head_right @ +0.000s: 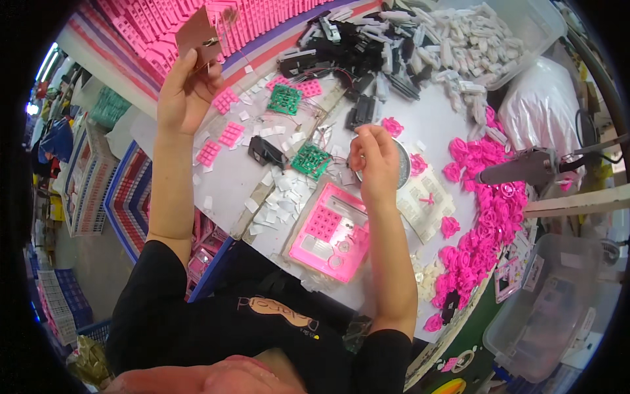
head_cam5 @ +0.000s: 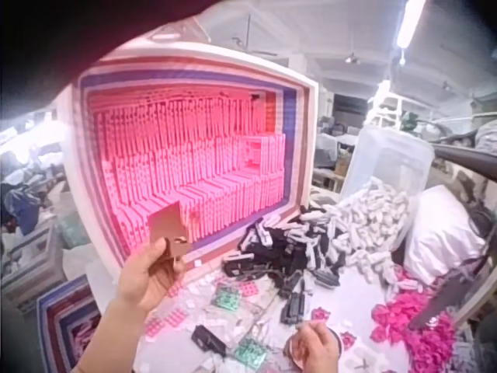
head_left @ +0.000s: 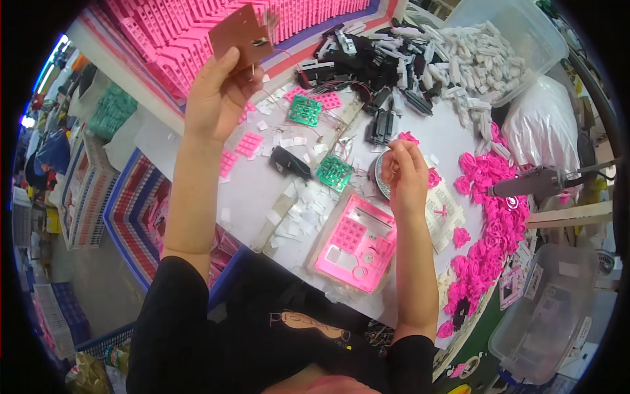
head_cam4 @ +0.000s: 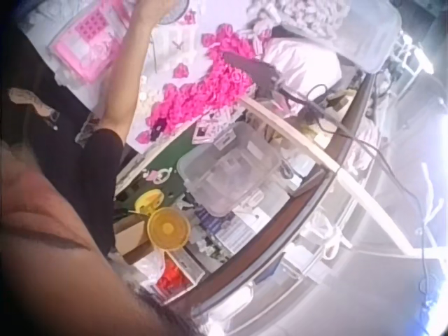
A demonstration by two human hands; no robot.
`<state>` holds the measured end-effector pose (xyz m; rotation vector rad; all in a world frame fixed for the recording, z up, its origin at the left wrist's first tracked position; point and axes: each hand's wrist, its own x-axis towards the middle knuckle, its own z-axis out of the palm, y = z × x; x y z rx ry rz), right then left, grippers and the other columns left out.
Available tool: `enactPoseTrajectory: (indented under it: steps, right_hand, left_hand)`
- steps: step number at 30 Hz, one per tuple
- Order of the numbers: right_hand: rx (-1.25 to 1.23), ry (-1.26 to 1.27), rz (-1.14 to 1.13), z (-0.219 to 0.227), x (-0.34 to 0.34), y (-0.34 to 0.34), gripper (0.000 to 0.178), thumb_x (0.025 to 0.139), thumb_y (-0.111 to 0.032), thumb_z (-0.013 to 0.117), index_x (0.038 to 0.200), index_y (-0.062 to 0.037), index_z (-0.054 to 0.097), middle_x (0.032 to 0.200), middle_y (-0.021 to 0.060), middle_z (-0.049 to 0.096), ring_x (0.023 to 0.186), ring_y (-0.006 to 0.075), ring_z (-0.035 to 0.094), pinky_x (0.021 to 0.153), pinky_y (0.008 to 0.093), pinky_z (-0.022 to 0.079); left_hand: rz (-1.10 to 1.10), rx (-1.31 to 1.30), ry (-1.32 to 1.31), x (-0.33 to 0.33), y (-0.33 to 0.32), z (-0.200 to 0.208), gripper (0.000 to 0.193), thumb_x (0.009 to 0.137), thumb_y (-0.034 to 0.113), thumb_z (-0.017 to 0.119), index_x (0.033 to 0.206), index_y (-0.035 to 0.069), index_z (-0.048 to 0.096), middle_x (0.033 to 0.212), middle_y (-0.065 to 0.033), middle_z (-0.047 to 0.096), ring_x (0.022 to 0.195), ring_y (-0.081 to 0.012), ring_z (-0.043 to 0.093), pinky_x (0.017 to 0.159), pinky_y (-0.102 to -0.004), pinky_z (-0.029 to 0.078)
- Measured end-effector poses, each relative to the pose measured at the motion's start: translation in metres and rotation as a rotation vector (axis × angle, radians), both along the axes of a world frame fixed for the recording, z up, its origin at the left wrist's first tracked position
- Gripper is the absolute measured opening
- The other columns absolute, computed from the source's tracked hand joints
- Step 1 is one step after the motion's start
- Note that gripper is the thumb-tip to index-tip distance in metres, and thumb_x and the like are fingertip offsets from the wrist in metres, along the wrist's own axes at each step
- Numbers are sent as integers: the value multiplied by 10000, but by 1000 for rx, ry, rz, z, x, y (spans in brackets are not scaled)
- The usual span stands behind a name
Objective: Assembling components of a plastic toy piggy bank, including circuit board and buttons.
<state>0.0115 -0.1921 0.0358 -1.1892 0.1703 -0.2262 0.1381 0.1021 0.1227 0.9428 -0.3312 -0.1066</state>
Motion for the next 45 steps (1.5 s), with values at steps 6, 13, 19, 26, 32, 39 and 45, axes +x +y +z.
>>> enactPoseTrajectory:
  steps: [6, 13, 19, 26, 32, 39, 45]
  right_hand:
    - [-195, -246, 22, 39, -31, 29, 111, 978, -112, 642, 1004, -4, 634, 799, 5, 603, 688, 71, 529, 603, 196, 417]
    - [-957, -450, -232, 54, -42, 39, 355, 761, -19, 746, 1099, -38, 637, 1180, 137, 602, 873, 222, 601, 766, 339, 492]
    - [-1133, -529, -189, 42, -33, 39, 293, 737, -47, 778, 1006, -49, 661, 940, 83, 668, 832, 264, 619, 727, 381, 491]
    - [-733, -246, 57, 36, -65, 52, 124, 841, -85, 767, 850, -29, 657, 820, 54, 663, 615, 136, 589, 549, 299, 453]
    - [-11, 143, 597, 15, -61, 58, 203, 977, -202, 668, 1035, -8, 661, 761, 20, 657, 633, 62, 578, 549, 244, 439]
    - [-287, 177, 732, 45, -76, 32, 420, 947, -262, 697, 1271, -13, 600, 715, 29, 615, 572, 90, 561, 514, 249, 426]
    - [-865, -274, 89, 49, -75, 33, 433, 956, -319, 649, 1263, -19, 585, 848, 82, 635, 691, 144, 582, 622, 275, 453]
  left_hand:
    - [-236, 64, 122, -58, -20, -18, 251, 1000, 185, 594, 1225, 77, 575, 1016, -49, 645, 833, -99, 589, 596, -230, 443]
    - [-556, -59, 359, -93, -29, -57, 337, 978, 202, 628, 1284, 80, 555, 978, -11, 604, 762, -81, 496, 539, -200, 397]
    - [-835, -295, 379, -93, -23, -66, 325, 977, 213, 625, 1249, 51, 554, 959, -48, 611, 752, -94, 543, 453, -201, 382]
    - [-351, 10, 431, -113, -33, -63, 448, 983, 266, 581, 1346, 18, 495, 1064, -155, 671, 837, -201, 675, 405, -190, 431]
    - [-513, -115, 376, -115, -32, -70, 430, 1036, 287, 505, 1377, 28, 467, 1074, -242, 650, 799, -242, 661, 386, -217, 441]
    - [-553, -144, 394, -105, -23, -76, 412, 1025, 278, 542, 1334, 10, 488, 991, -204, 638, 705, -183, 598, 388, -194, 400]
    - [-647, 25, 364, -116, -28, -70, 475, 984, 244, 614, 1387, 42, 461, 1064, -140, 649, 648, -131, 594, 444, -207, 415]
